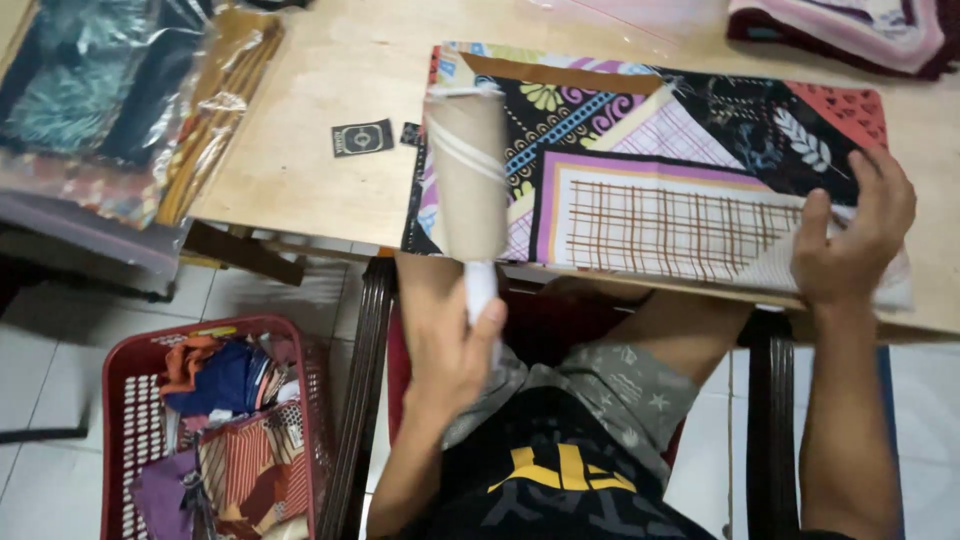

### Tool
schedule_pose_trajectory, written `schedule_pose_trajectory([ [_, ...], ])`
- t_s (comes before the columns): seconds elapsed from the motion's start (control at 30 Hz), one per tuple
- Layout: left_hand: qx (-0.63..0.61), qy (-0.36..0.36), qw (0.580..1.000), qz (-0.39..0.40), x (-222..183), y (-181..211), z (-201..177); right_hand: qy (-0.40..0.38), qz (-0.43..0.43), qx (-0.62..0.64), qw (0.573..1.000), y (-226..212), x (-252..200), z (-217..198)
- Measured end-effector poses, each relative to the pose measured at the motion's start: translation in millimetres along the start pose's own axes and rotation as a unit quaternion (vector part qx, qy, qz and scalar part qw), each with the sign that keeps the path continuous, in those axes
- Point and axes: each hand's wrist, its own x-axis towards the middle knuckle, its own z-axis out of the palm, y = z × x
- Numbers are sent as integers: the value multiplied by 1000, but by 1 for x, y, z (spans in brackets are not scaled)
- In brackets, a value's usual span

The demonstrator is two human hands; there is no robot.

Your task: Using a lint roller to remove lint and dust from a piece of patterned fabric laid out on a table.

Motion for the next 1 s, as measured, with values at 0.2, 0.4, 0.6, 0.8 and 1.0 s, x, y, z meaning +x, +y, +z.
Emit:
schedule_pose_trajectory([
  [0.2,-220,-9,954,203,8,8,49,18,100,365,925,-150,-56,-4],
  [0.4,-90,-35,963,251,2,15,51,-232,235,746,578,-226,-85,33],
  [0.6,34,2,954,299,6,-5,34,-176,215,713,644,-262,-73,38],
  [0.8,143,124,940,284,43,-78,21,-194,200,532,800,-271,-52,11],
  [1.0,286,152,902,286,50,-121,46,-289,102,43,951,-251,-74,22],
])
